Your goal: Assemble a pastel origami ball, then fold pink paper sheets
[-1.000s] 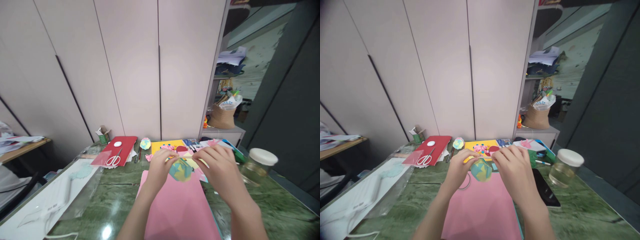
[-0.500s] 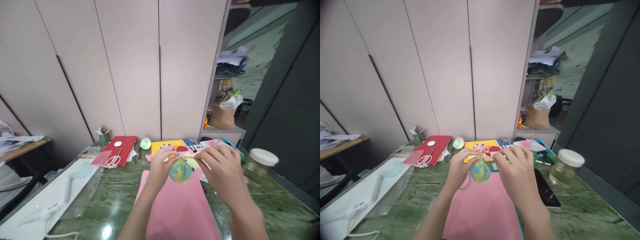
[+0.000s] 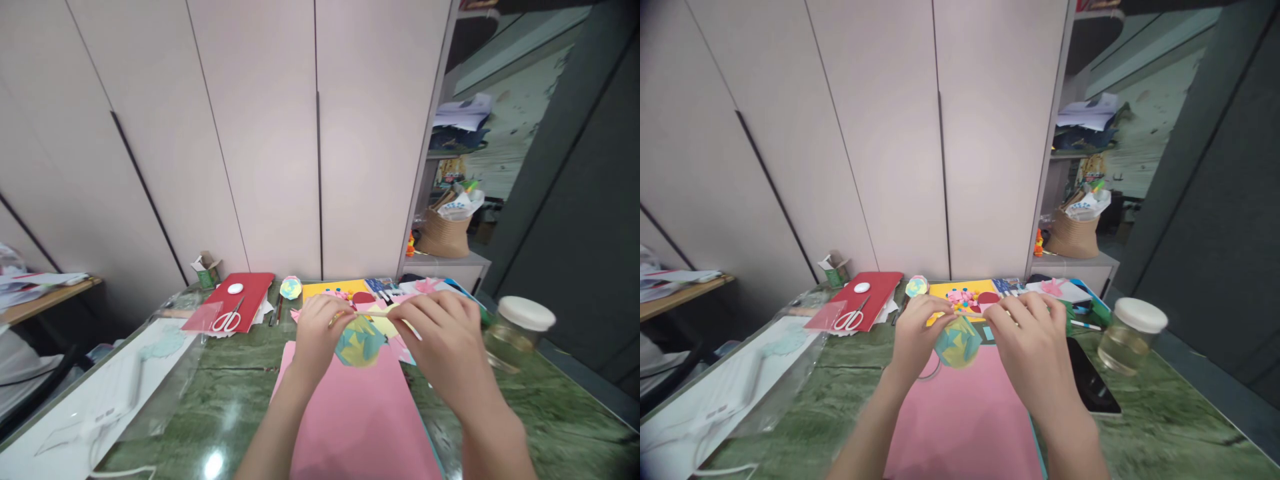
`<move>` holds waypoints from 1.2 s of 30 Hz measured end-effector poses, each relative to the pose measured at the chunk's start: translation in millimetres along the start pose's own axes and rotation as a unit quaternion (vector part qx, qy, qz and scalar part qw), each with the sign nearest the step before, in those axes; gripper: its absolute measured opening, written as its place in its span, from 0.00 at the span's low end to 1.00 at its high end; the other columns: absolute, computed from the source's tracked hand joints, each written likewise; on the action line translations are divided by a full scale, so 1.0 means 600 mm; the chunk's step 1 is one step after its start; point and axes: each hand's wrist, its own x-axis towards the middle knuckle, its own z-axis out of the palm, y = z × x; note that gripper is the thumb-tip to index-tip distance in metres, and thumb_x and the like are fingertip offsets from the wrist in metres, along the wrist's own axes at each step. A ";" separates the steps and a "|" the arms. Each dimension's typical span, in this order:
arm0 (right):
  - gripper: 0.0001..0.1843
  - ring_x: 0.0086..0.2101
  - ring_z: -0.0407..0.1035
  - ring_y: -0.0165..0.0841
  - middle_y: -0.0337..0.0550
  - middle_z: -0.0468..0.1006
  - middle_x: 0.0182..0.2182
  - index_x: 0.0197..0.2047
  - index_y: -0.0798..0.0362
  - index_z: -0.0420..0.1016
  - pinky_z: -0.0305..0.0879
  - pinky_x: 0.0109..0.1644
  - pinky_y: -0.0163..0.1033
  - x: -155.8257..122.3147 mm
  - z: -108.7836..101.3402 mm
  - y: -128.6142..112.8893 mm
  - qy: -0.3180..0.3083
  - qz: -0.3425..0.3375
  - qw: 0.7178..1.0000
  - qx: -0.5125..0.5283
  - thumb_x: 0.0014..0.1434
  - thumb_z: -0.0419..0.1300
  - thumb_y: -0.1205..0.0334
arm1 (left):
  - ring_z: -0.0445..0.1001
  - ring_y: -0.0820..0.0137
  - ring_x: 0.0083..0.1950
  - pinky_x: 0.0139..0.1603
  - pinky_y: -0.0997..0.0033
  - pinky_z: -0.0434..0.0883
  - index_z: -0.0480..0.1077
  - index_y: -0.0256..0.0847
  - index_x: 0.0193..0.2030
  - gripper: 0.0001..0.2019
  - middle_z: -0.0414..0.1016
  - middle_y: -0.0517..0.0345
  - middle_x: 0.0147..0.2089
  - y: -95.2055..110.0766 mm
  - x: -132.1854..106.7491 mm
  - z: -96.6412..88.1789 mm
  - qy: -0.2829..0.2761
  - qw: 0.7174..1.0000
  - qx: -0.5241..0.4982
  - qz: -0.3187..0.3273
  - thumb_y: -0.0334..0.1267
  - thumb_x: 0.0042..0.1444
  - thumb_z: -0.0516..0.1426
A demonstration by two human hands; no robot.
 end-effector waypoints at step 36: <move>0.07 0.34 0.68 0.32 0.38 0.76 0.31 0.36 0.50 0.70 0.50 0.47 0.42 -0.006 0.000 0.017 -0.051 -0.069 0.996 0.016 0.62 0.51 0.65 | 0.70 0.69 0.39 0.43 0.66 0.62 0.68 0.41 0.34 0.08 0.75 0.59 0.33 -0.003 0.004 -0.008 -0.097 0.988 0.109 0.046 0.37 0.62 0.50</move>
